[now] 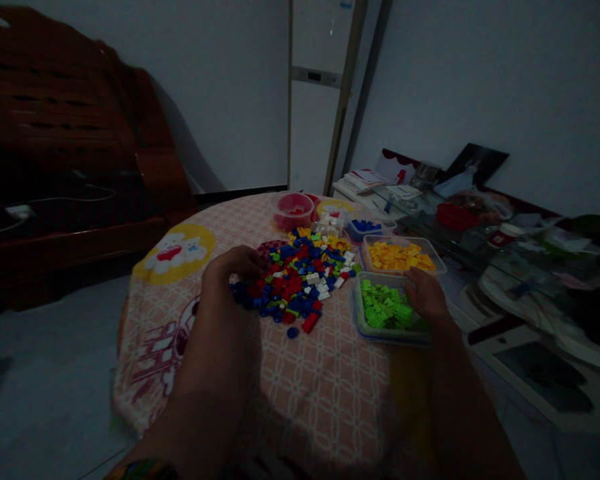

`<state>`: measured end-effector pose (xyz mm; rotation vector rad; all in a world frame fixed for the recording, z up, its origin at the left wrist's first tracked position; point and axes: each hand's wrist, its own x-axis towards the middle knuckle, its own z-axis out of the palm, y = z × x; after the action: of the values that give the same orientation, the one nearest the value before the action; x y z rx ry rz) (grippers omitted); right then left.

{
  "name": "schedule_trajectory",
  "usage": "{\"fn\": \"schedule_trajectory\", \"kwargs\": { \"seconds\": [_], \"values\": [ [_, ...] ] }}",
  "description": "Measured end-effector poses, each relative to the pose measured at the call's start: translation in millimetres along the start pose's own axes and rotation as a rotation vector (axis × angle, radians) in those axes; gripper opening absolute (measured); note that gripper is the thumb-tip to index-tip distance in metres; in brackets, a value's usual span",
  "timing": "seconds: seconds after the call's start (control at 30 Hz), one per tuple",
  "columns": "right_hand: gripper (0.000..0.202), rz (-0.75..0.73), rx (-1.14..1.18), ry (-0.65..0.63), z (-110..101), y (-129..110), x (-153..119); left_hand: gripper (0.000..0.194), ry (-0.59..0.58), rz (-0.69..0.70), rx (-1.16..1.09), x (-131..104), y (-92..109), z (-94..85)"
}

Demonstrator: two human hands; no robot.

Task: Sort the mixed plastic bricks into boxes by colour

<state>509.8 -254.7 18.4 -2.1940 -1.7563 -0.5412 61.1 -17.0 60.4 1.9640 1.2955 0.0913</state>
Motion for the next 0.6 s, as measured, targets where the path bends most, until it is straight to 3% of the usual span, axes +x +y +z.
{"fn": "schedule_trajectory", "kwargs": {
  "seconds": [0.13,0.3,0.47,0.6],
  "values": [
    [0.036,-0.002,0.009,-0.009,0,1,0,0.014,0.049,-0.007,0.086,0,7,2.1],
    [0.038,0.009,0.034,-0.035,0,3,1,0.016,0.149,0.017,0.133,3,8,-0.5],
    [0.039,-0.006,0.047,-0.024,2,4,0,0.024,0.353,0.206,-0.001,0,18,-1.2],
    [0.037,0.003,0.031,-0.036,0,4,1,0.03,0.273,0.37,-0.179,-1,51,10.1]
  ]
}}
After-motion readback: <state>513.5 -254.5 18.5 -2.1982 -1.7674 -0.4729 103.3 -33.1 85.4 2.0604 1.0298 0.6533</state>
